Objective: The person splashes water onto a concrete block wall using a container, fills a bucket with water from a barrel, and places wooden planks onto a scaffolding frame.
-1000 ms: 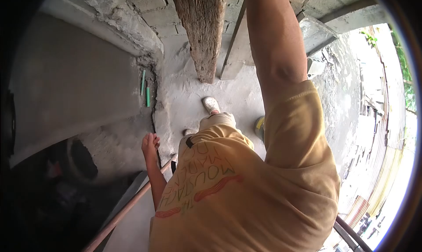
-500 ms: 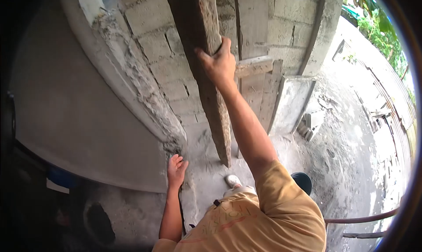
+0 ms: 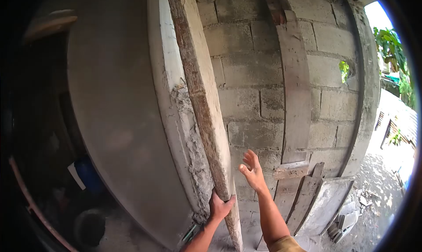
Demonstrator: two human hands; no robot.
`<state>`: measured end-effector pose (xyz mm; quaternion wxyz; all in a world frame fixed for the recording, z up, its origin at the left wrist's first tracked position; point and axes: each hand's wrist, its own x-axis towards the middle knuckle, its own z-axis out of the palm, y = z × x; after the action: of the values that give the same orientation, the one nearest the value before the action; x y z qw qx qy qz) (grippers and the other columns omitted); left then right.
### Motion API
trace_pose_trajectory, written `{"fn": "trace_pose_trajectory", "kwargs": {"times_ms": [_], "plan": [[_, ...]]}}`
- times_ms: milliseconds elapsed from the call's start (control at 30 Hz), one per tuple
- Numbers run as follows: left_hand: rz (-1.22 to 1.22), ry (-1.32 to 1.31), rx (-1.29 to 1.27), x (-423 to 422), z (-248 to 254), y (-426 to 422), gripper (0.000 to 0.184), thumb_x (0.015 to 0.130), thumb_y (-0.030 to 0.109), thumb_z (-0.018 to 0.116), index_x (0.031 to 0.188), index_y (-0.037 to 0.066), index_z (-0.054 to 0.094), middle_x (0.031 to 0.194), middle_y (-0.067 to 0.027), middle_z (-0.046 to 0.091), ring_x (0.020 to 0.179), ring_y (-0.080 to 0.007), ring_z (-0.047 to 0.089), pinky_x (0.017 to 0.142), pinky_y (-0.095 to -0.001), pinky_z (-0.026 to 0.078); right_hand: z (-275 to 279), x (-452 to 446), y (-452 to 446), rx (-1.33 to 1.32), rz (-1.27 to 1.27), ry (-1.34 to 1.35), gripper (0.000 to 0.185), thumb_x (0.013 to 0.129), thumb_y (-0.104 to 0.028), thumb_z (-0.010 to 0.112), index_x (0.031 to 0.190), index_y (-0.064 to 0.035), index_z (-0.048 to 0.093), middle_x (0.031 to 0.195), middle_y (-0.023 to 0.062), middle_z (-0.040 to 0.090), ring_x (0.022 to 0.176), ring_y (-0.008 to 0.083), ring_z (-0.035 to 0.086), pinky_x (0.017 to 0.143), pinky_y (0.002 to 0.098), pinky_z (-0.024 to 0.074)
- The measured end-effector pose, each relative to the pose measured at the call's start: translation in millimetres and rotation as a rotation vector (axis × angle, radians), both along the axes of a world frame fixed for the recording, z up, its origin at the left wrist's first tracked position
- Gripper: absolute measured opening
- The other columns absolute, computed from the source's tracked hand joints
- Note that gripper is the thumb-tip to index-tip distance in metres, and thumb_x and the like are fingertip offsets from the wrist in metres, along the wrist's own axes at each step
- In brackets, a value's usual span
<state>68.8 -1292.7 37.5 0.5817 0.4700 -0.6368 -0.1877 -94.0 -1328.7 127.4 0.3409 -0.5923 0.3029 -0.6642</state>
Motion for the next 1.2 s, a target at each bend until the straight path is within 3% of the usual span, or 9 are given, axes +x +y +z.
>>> {"fn": "trace_pose_trajectory", "kwargs": {"times_ms": [133, 233, 400, 533, 633, 800, 867, 933, 1200], "plan": [[-0.357, 0.234, -0.080, 29.4, -11.9, -21.3, 0.062, 0.074, 0.017, 0.071, 0.127, -0.003, 0.046, 0.120, -0.0142, 0.058, 0.111, -0.0224, 0.055, 0.095, -0.0360, 0.043, -12.6, -5.7, -44.3, 0.114, 0.309, 0.097, 0.115, 0.064, -0.062, 0.078, 0.145, -0.0019, 0.024, 0.144, 0.0222, 0.035, 0.133, 0.0344, 0.035, 0.109, 0.0434, 0.0301], [-0.474, 0.186, 0.081, 45.2, 0.9, -21.2, 0.074, 0.071, 0.016, 0.068, 0.135, -0.004, 0.039, 0.132, -0.0149, 0.050, 0.124, -0.0245, 0.045, 0.106, -0.0374, 0.034, -19.7, -0.2, -73.5, 0.018, 0.548, 0.155, 0.116, 0.060, -0.063, 0.080, 0.143, 0.0013, 0.029, 0.142, 0.0174, 0.039, 0.132, 0.0289, 0.036, 0.110, 0.0392, 0.0265], [-0.375, 0.338, 0.368, 49.2, 5.6, 2.6, 0.083, 0.065, 0.014, 0.072, 0.138, -0.002, 0.036, 0.124, -0.0139, 0.056, 0.116, -0.0228, 0.050, 0.099, -0.0363, 0.040, -46.5, -2.1, -97.3, 0.231, 0.464, 0.159, 0.084, 0.067, -0.049, 0.082, 0.124, 0.0032, 0.049, 0.118, 0.0114, 0.057, 0.107, 0.0205, 0.054, 0.093, 0.0333, 0.0431], [-0.182, 0.163, 0.368, 50.8, 3.9, 22.6, 0.101, 0.064, 0.031, 0.079, 0.145, 0.002, 0.026, 0.143, -0.0205, 0.039, 0.132, -0.0308, 0.038, 0.108, -0.0364, 0.031, -48.5, 7.6, -96.2, -0.008, 0.570, 0.106, 0.093, 0.067, -0.045, 0.083, 0.131, 0.0090, 0.043, 0.129, 0.0162, 0.051, 0.118, 0.0244, 0.049, 0.103, 0.0362, 0.0356], [0.108, 0.234, 0.324, 55.8, -53.1, 18.4, 0.112, 0.063, 0.055, 0.081, 0.143, -0.001, 0.026, 0.136, -0.0249, 0.043, 0.124, -0.0324, 0.046, 0.100, -0.0385, 0.041, -39.2, -1.0, -54.2, -0.064, 0.411, 0.225, 0.086, 0.072, -0.035, 0.081, 0.132, 0.0117, 0.040, 0.134, 0.0189, 0.047, 0.123, 0.0257, 0.045, 0.106, 0.0363, 0.0306], [0.443, 0.608, 0.539, 34.7, -167.8, 83.8, 0.089, 0.076, 0.055, 0.072, 0.132, -0.006, 0.040, 0.122, -0.0254, 0.055, 0.108, -0.0290, 0.058, 0.089, -0.0355, 0.049, -35.0, 14.8, -7.2, -0.176, 0.320, 0.257, 0.077, 0.077, -0.020, 0.079, 0.133, 0.0114, 0.038, 0.133, 0.0169, 0.046, 0.121, 0.0239, 0.045, 0.106, 0.0332, 0.0300], [0.454, 0.588, 0.751, 18.7, -274.6, 100.8, 0.070, 0.082, 0.060, 0.062, 0.123, 0.003, 0.053, 0.103, -0.0095, 0.062, 0.089, -0.0169, 0.059, 0.074, -0.0312, 0.047, -34.5, 15.0, 2.3, -0.133, 0.356, 0.197, 0.070, 0.077, -0.017, 0.079, 0.130, 0.0097, 0.042, 0.127, 0.0164, 0.051, 0.116, 0.0230, 0.049, 0.104, 0.0338, 0.0331], [0.334, 0.731, 0.942, -18.9, -306.4, 136.3, 0.066, 0.083, 0.064, 0.059, 0.114, 0.006, 0.058, 0.091, -0.0040, 0.060, 0.074, -0.0120, 0.054, 0.063, -0.0284, 0.044, -33.1, 12.5, 0.8, -0.132, 0.396, 0.203, 0.067, 0.077, -0.016, 0.079, 0.129, 0.0090, 0.043, 0.124, 0.0164, 0.053, 0.113, 0.0230, 0.051, 0.103, 0.0345, 0.0356], [0.297, 1.587, 1.042, -167.6, -392.2, 95.1, 0.092, 0.080, 0.074, 0.050, 0.129, -0.003, 0.042, 0.117, -0.0216, 0.059, 0.090, -0.0324, 0.064, 0.076, -0.0426, 0.052, -36.2, -7.0, 3.6, -0.150, 0.456, 0.093, 0.067, 0.074, -0.017, 0.082, 0.124, 0.0091, 0.047, 0.117, 0.0165, 0.056, 0.109, 0.0228, 0.054, 0.100, 0.0345, 0.0385]]}}
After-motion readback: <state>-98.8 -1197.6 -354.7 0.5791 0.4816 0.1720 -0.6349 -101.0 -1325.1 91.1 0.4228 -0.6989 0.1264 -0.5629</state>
